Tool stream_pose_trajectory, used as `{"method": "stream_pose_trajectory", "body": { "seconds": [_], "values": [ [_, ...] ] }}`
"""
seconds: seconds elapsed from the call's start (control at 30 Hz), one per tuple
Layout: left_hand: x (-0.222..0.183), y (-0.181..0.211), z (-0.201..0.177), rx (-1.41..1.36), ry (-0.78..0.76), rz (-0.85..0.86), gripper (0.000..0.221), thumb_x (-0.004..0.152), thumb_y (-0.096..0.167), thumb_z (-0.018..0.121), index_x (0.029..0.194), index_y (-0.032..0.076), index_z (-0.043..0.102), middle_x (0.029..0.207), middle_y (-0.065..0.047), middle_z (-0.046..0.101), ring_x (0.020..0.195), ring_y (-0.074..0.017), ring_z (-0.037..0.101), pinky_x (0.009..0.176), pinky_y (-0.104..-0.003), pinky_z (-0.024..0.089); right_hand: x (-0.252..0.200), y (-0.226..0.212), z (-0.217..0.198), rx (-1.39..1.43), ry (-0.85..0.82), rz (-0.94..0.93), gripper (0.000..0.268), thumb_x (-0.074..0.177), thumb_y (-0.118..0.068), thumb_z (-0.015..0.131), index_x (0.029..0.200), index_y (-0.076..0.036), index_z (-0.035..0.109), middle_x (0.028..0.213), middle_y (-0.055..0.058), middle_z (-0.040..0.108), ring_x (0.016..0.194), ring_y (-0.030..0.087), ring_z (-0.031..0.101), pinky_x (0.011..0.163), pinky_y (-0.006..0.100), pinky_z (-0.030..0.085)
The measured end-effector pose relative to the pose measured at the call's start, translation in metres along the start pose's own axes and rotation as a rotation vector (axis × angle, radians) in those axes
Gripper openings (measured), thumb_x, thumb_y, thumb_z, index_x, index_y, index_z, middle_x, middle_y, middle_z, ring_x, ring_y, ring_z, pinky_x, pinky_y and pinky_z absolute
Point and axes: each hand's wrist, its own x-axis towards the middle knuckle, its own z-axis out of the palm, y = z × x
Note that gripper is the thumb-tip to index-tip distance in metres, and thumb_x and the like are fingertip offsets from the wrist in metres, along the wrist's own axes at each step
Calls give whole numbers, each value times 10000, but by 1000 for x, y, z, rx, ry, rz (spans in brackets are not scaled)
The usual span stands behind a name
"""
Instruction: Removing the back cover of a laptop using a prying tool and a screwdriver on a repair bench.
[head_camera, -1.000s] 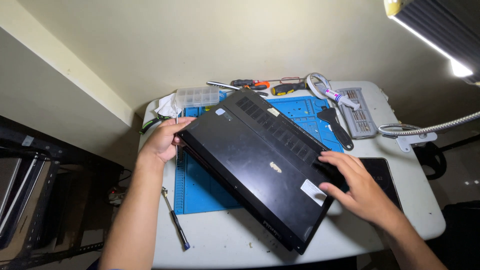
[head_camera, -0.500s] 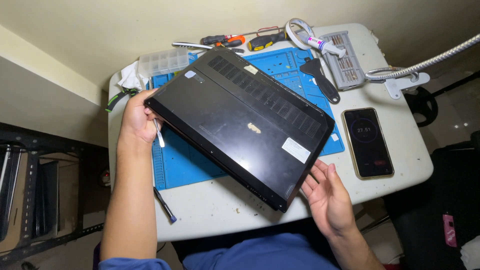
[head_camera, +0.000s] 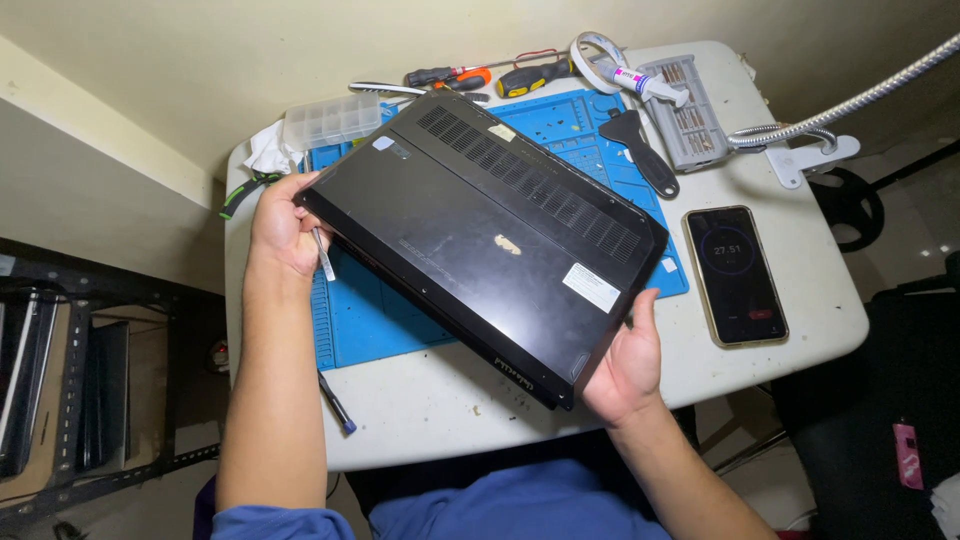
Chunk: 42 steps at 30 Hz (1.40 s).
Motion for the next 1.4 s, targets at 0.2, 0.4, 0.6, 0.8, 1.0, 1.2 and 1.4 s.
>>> {"method": "stream_pose_trajectory", "body": {
  "seconds": [0.2, 0.4, 0.6, 0.8, 1.0, 1.2, 1.4],
  "values": [
    [2, 1, -2, 39, 19, 37, 139, 941, 99, 660, 826, 68, 589, 667, 53, 408, 485, 38, 343, 353, -53, 188, 2, -4, -5, 2, 4, -5, 718, 1036, -660, 254, 1482, -167, 527, 1429, 143, 601, 1309, 344, 581, 1130, 591, 418],
    [-57, 7, 43, 207, 27, 80, 296, 985, 419, 629, 949, 126, 626, 760, 47, 506, 575, 4, 383, 416, -64, 224, -13, -1, 17, 0, 57, 1, 730, 1022, -656, 240, 1489, -166, 515, 1444, 137, 587, 1341, 357, 557, 1163, 611, 387],
    [-64, -16, 3, 181, 19, 99, 456, 982, 616, 533, 1044, 165, 543, 868, 23, 431, 683, -76, 434, 490, -123, 293, -27, -1, 42, -16, 98, -4, 723, 1011, -648, 248, 1480, -167, 518, 1460, 138, 584, 1360, 365, 552, 1175, 616, 383],
    [-178, -56, 30, 306, 164, 423, 415, 1133, 339, 315, 1253, 21, 553, 1027, -62, 457, 667, -108, 382, 515, -192, 261, -40, 8, 71, -28, 181, -22, 739, 1001, -638, 247, 1500, -159, 505, 1454, 134, 580, 1358, 369, 549, 1182, 634, 369],
    [-225, -110, 18, 452, 85, 492, 249, 1069, 201, 475, 1038, -10, 603, 1156, -132, 634, 715, -109, 484, 574, -221, 334, -45, 21, 69, -52, 170, 39, 775, 992, -708, 174, 1496, -213, 493, 1494, 37, 550, 1401, 235, 497, 1206, 446, 346],
    [-232, -166, 28, 824, 308, 105, 489, 938, 357, 564, 1381, 158, 506, 1301, -11, 595, 941, -117, 610, 949, -265, 494, -31, 35, 40, -83, 202, 14, 750, 1008, -693, 194, 1485, -201, 500, 1477, 53, 562, 1386, 252, 510, 1191, 461, 361],
    [-230, -150, 50, 95, 306, 34, 579, 931, 211, 583, 1488, 61, 535, 1043, -4, 526, 823, -100, 447, 671, -247, 319, -35, 44, 48, -203, 200, -61, 767, 983, -651, 174, 1541, -202, 450, 1531, 26, 532, 1416, 223, 491, 1211, 449, 356]
  ]
}}
